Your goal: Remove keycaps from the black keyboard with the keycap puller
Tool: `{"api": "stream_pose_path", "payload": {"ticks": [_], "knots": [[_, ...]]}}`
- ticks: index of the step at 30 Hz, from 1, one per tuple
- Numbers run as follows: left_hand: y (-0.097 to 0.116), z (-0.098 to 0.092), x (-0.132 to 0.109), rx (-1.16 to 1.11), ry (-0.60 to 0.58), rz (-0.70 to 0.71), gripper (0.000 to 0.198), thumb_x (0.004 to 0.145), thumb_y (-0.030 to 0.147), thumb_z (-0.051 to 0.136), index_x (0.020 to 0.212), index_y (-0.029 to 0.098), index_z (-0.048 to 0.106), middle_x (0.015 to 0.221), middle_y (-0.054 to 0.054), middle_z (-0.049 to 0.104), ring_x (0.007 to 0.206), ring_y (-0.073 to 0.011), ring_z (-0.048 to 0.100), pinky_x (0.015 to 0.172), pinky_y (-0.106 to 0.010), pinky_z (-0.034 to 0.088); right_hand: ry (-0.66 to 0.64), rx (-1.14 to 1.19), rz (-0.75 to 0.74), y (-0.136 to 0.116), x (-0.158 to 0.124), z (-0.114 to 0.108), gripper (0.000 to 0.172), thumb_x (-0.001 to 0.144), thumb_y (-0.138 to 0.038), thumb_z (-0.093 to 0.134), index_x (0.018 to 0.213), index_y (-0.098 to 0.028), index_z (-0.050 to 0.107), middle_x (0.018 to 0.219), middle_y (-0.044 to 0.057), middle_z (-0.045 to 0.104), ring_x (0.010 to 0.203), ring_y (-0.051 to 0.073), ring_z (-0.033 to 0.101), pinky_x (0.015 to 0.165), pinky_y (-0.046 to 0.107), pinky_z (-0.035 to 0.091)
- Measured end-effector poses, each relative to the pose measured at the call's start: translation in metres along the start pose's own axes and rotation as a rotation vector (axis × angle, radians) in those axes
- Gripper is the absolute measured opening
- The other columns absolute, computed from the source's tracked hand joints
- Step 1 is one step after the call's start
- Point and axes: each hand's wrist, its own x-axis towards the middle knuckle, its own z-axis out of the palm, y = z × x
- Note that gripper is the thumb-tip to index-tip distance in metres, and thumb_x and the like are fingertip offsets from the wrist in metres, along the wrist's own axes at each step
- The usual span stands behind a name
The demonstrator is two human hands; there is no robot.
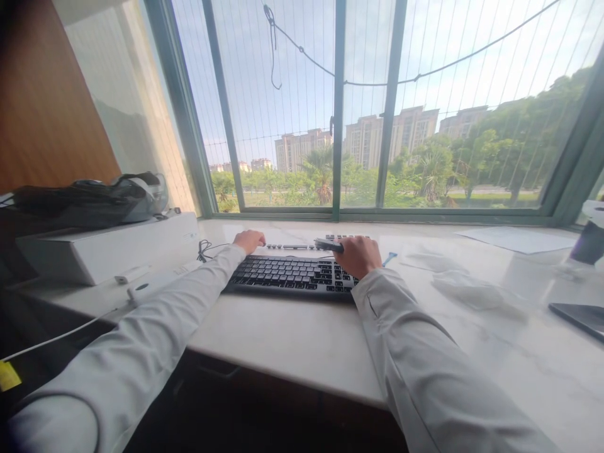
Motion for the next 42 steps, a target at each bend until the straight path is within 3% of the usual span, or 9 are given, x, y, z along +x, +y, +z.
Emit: {"api": "stream_pose_path", "payload": {"ticks": [14,22,42], "knots": [[0.006,-0.005,-0.007,0.065,0.034,0.007,0.024,0.083,0.023,0.056,0.103,0.024,0.071,0.112,-0.011,0.067,0.101,-0.0245,0.061,0.088,-0.033,0.044,-0.019,0.001,0.028,0.0,0.001,0.002,0.038,0.088,-0.04,0.04,0.084,-0.023,0.074,0.083,0.009,0.071,0.076,0.022,0.063,0.064,0.029,0.035],[0.009,-0.007,-0.006,0.038,0.042,0.014,0.022,0.075,0.028,0.068,0.096,0.023,0.074,0.106,-0.012,0.069,0.099,-0.0277,0.062,0.085,-0.034,0.045,-0.016,0.018,0.039,-0.001,-0.001,0.0,0.039,0.089,-0.04,0.039,0.083,-0.022,0.073,0.082,0.01,0.071,0.074,0.021,0.063,0.063,0.027,0.035],[0.011,-0.011,-0.01,-0.015,0.092,0.014,0.014,0.068,0.021,0.069,0.08,0.022,0.076,0.091,-0.01,0.072,0.09,-0.0248,0.065,0.081,-0.031,0.047,-0.009,0.002,0.028,-0.002,-0.001,0.0,0.033,0.086,-0.036,0.042,0.082,-0.024,0.072,0.08,0.008,0.071,0.073,0.021,0.063,0.06,0.028,0.034]]}}
